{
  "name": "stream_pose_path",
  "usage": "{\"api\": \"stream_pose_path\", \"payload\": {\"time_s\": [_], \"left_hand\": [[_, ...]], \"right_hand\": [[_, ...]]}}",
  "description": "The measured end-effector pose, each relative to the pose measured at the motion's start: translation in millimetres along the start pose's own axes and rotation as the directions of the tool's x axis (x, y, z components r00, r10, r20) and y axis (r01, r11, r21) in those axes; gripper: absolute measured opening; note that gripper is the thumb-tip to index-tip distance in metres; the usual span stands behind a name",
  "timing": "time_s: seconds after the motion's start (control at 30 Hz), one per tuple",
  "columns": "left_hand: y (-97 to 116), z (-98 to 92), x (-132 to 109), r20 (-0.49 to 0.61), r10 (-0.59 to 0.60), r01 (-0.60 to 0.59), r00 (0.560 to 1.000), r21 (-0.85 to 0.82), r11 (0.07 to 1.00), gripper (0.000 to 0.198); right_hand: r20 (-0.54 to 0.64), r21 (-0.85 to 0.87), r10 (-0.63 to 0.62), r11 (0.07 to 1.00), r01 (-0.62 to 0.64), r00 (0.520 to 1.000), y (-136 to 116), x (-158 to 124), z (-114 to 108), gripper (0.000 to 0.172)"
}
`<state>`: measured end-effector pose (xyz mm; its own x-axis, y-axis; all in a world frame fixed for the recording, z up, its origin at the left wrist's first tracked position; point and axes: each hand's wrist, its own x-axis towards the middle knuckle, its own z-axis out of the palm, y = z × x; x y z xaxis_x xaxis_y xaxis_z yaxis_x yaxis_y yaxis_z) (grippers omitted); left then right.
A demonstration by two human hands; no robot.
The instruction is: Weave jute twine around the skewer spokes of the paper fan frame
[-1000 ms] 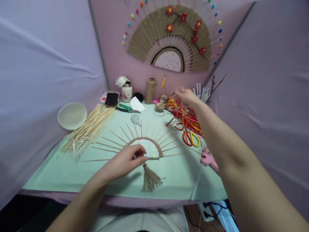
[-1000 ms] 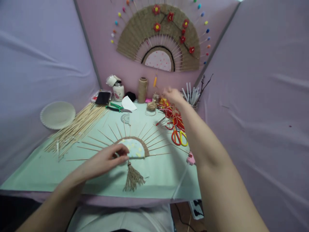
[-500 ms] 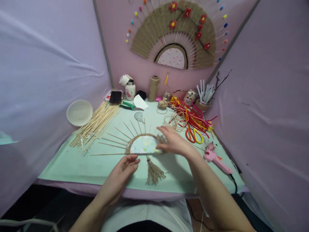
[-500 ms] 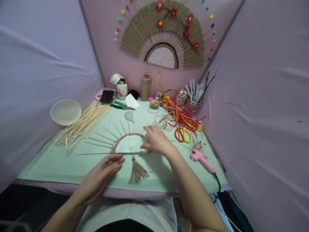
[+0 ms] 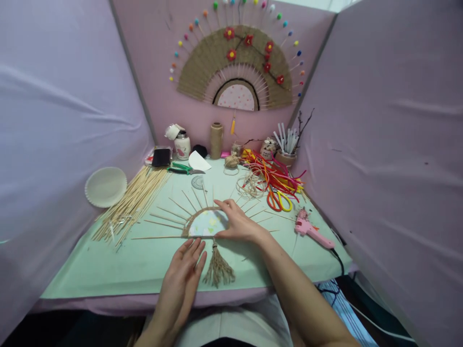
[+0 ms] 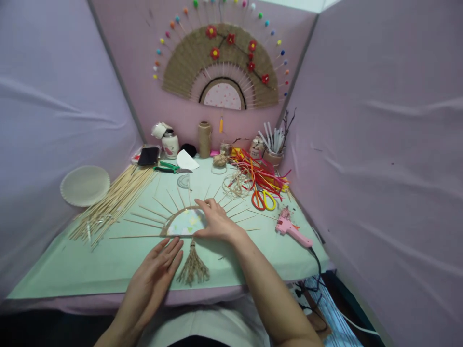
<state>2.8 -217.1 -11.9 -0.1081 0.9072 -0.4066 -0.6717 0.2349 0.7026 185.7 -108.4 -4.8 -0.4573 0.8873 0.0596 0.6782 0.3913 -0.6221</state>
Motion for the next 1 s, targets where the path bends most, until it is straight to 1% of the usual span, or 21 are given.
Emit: {"api": "stream_pose_path", "payload": {"time_s": [0.07, 0.17, 0.23, 0.33, 0.37, 0.43, 0.5, 0.53, 0.57, 0.67, 0.73, 0.77, 0.8, 0.83, 0.87, 0.9, 0.93, 0.97, 1.0], "left_hand": [[-0.5, 1.5, 0.4, -0.007, 0.004, -0.004, 1.000, 0.002, 1.000, 0.029], [1.6, 4.5, 0.2, -0.016, -0.003, 0.003, 1.000, -0.002, 1.000, 0.029], [3.4, 6.0, 0.2, -0.029, -0.011, 0.011, 1.000, 0.006, 1.000, 0.031], [4.7, 8.6, 2.3, -0.035, -0.034, 0.035, 0.999, 0.027, 0.999, 0.033], [4.8, 10.5, 3.8, -0.012, -0.047, 0.048, 0.999, 0.030, 0.998, 0.033], [5.0, 17.2, 7.4, 0.092, -0.073, 0.069, 0.993, 0.037, 0.997, 0.033], [6.0, 27.4, 10.9, 0.200, -0.069, 0.059, 0.977, 0.053, 0.997, 0.034], [7.1, 33.1, 12.3, 0.214, -0.051, 0.038, 0.976, 0.065, 0.997, 0.035], [8.8, 38.4, 13.4, 0.192, -0.025, 0.010, 0.981, 0.080, 0.997, 0.035], [18.4, 46.4, 16.5, 0.022, 0.060, -0.062, 0.998, 0.116, 0.991, 0.031], [28.7, 41.8, 19.5, -0.046, 0.084, -0.077, 0.995, 0.139, 0.987, 0.029], [34.6, 36.8, 21.5, -0.066, 0.086, -0.074, 0.994, 0.159, 0.984, 0.029], [40.6, 30.6, 23.8, -0.111, 0.097, -0.075, 0.989, 0.185, 0.980, 0.028], [46.3, 23.7, 26.2, -0.141, 0.089, -0.060, 0.986, 0.203, 0.977, 0.027], [51.2, 16.8, 28.6, -0.151, 0.085, -0.052, 0.985, 0.211, 0.976, 0.027], [55.1, 10.3, 30.8, -0.152, 0.087, -0.052, 0.985, 0.217, 0.975, 0.026], [57.8, 4.7, 32.6, -0.159, 0.080, -0.043, 0.984, 0.224, 0.974, 0.026], [59.1, 0.1, 33.9, -0.163, 0.068, -0.028, 0.984, 0.232, 0.972, 0.025], [59.4, -3.2, 34.7, -0.164, 0.056, -0.015, 0.985, 0.237, 0.971, 0.024]], "right_hand": [[0.021, -0.025, -0.009, 1.000, 0.010, 1.000, -0.7, -0.9, 1.3, 0.107], [0.016, -0.071, -0.016, 0.997, 0.017, 1.000, -3.8, -0.3, 3.1, 0.099], [-0.009, -0.052, -0.024, 0.998, 0.023, 1.000, -6.5, -0.4, 0.4, 0.094], [-0.054, 0.025, -0.040, 0.999, 0.041, 0.998, -11.2, -3.7, -10.3, 0.093], [-0.065, 0.052, -0.043, 0.998, 0.046, 0.997, -13.6, -5.7, -14.4, 0.094], [-0.075, 0.100, -0.054, 0.993, 0.062, 0.996, -21.0, -10.6, -20.0, 0.094], [-0.078, 0.140, -0.072, 0.987, 0.082, 0.994, -32.5, -15.8, -20.2, 0.094], [-0.082, 0.156, -0.086, 0.983, 0.098, 0.993, -39.4, -18.2, -18.2, 0.093], [-0.087, 0.169, -0.105, 0.979, 0.119, 0.991, -46.3, -20.1, -15.4, 0.092], [-0.117, 0.186, -0.195, 0.959, 0.214, 0.974, -60.1, -22.3, -8.9, 0.088], [-0.163, 0.177, -0.253, 0.943, 0.281, 0.954, -56.0, -20.5, -13.7, 0.084], [-0.195, 0.160, -0.256, 0.944, 0.288, 0.947, -48.6, -18.8, -20.1, 0.080], [-0.228, 0.133, -0.232, 0.955, 0.266, 0.946, -37.7, -16.7, -28.8, 0.072], [-0.265, 0.092, -0.170, 0.975, 0.201, 0.949, -23.8, -14.4, -39.5, 0.060], [-0.297, 0.038, -0.062, 0.996, 0.077, 0.953, -7.9, -11.8, -51.2, 0.050], [-0.331, -0.033, 0.085, 0.994, -0.101, 0.940, 9.2, -9.2, -63.3, 0.041], [-0.373, -0.113, 0.247, 0.945, -0.308, 0.894, 26.1, -6.5, -74.8, 0.033], [-0.398, -0.143, 0.318, 0.905, -0.400, 0.861, 42.0, -3.6, -84.9, 0.031], [-0.415, -0.163, 0.361, 0.873, -0.459, 0.835, 56.0, -0.6, -92.9, 0.029]]}}
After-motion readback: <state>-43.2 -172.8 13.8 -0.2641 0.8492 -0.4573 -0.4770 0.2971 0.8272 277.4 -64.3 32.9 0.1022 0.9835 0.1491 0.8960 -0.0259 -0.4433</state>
